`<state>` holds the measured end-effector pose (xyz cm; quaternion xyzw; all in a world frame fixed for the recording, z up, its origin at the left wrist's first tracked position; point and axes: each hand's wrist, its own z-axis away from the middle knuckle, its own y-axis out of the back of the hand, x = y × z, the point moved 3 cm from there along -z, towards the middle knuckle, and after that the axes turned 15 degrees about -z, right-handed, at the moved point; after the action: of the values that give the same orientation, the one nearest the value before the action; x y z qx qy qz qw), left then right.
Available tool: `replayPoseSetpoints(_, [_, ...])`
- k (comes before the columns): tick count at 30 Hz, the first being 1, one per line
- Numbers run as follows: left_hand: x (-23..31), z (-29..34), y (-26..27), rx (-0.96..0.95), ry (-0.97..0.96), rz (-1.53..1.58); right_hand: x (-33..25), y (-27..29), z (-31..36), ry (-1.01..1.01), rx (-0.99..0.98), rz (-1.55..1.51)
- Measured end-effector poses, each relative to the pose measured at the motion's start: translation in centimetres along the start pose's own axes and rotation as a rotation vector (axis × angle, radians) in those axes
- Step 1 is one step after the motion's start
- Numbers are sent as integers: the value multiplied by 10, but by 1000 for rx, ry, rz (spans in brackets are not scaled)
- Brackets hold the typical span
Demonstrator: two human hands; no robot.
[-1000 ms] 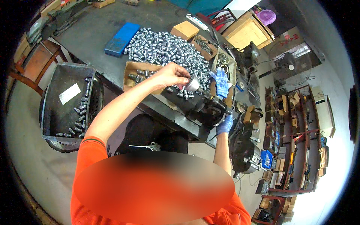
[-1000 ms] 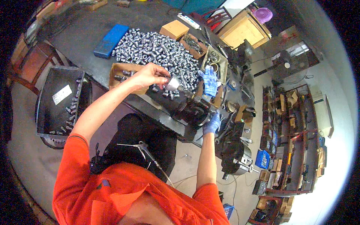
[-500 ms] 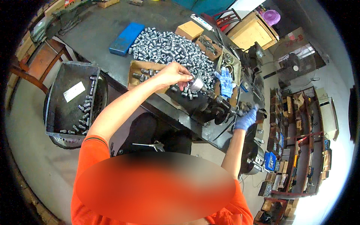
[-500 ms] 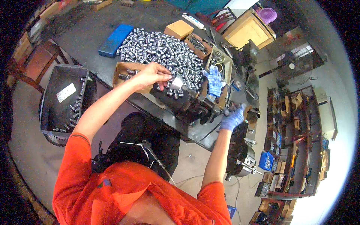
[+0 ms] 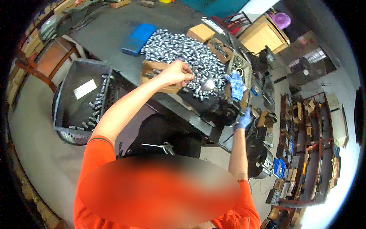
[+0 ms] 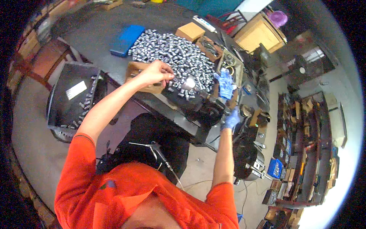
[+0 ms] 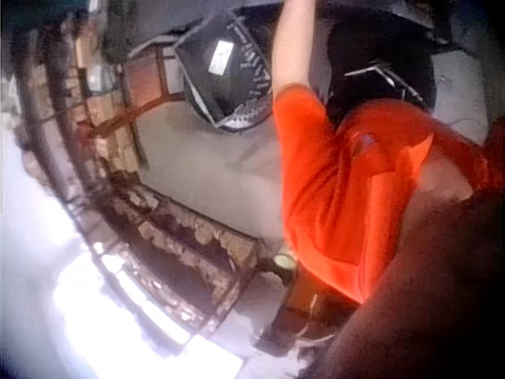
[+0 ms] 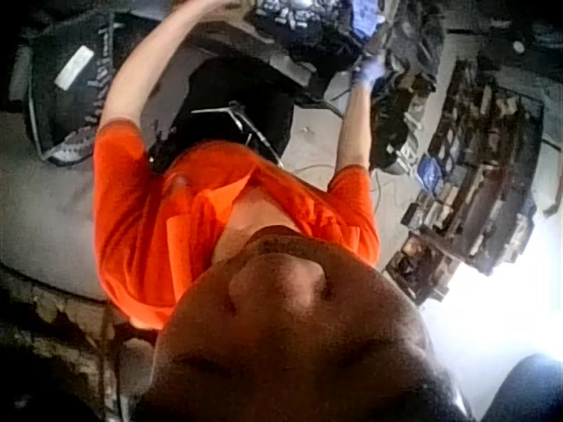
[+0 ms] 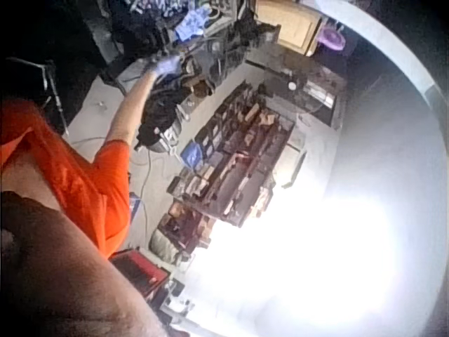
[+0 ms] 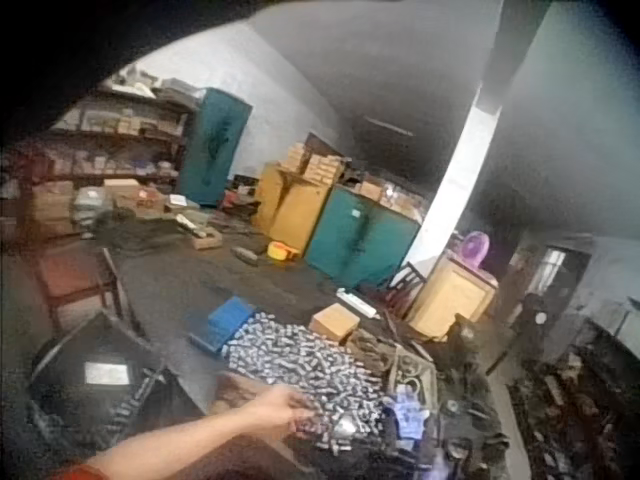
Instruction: The person picks up metal components from a pile on a workbench, blows air on one using a nozzle, and sorts them into a box and a larger container.
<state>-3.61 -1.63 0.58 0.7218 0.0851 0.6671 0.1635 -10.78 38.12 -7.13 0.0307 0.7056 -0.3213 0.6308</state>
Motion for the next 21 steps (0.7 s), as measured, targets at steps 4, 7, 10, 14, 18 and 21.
replayPoseSetpoints(4, [-21, 1, 20, 99, -148, -443, -47, -4, -25, 239, -77, -5])
replayPoseSetpoints(7, [-35, 22, 44, 124, -151, -749, -93, -43, 56, 86, -29, -109])
replayPoseSetpoints(10, [-28, 58, 80, 72, -203, -819, -97, 20, 53, -81, -293, -212])
replayPoseSetpoints(14, [-11, 157, 147, 32, 28, -1121, -70, 18, 112, 32, -150, -60])
replayPoseSetpoints(18, [-50, 244, 183, -122, 397, -1194, -17, 40, 84, -170, 35, -146])
replayPoseSetpoints(21, [-92, 300, 172, -254, 434, -1258, -15, 22, 85, -192, 58, -173])
